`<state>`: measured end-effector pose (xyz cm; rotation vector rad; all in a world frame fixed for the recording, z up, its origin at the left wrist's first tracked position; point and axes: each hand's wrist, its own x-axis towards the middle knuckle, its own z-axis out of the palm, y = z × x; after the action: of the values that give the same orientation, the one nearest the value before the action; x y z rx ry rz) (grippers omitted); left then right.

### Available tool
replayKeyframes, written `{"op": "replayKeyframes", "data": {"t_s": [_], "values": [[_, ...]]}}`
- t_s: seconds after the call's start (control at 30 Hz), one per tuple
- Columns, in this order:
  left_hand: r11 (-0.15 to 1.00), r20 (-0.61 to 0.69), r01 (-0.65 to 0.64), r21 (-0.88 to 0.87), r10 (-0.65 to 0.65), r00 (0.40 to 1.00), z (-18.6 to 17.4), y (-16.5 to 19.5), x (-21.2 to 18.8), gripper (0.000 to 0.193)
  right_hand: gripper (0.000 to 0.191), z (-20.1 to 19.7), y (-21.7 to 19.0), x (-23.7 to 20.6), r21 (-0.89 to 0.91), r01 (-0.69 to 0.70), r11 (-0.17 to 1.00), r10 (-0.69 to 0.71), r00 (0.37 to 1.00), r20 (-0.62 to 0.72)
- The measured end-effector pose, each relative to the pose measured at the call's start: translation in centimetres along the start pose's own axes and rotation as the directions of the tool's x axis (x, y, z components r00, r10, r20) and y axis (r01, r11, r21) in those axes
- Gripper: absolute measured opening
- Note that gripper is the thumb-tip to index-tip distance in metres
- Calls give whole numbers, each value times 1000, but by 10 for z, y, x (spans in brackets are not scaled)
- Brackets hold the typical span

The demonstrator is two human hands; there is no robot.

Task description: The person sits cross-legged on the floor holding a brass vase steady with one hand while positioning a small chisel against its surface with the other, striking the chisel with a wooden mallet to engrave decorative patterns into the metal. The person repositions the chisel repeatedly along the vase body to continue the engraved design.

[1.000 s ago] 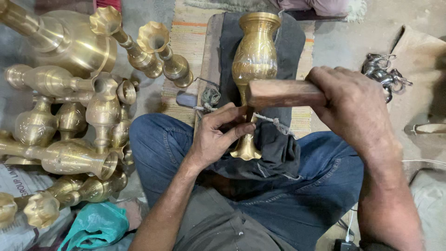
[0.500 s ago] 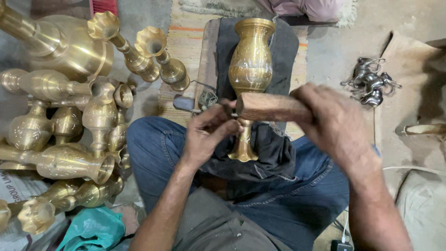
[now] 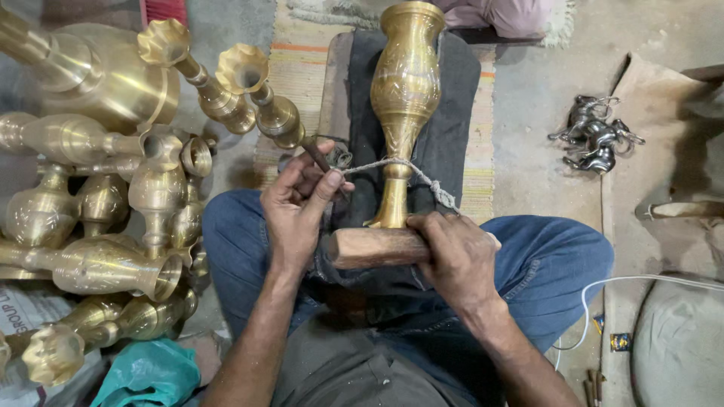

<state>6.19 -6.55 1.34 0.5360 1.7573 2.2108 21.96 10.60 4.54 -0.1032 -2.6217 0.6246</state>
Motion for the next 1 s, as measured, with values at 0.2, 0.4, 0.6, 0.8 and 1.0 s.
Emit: {"op": "replayKeyframes", "data": {"t_s": [0.2,0.4,0.6,0.8,1.0], "values": [[999,193,12,-36,-5,981,24,13,5,42,42,-12,-4,-2,17,-25,1000,24,998,66],[918,382,-194,345,51,923,43,35,16,44,34,-37,21,4,352,-495,795,453,869,200],[799,544,-332,502,7,839,54,49,34,42,40,-43,62,26,86,-462,883,467,882,-61],[833,497,-157,530,-155,854,54,53,37,40,41,-56,75,42,-111,-184,977,179,982,-54],[753,538,-307,582,-73,840,54,48,37,43,30,-58,87,52,19,-264,964,263,949,-172]]}}
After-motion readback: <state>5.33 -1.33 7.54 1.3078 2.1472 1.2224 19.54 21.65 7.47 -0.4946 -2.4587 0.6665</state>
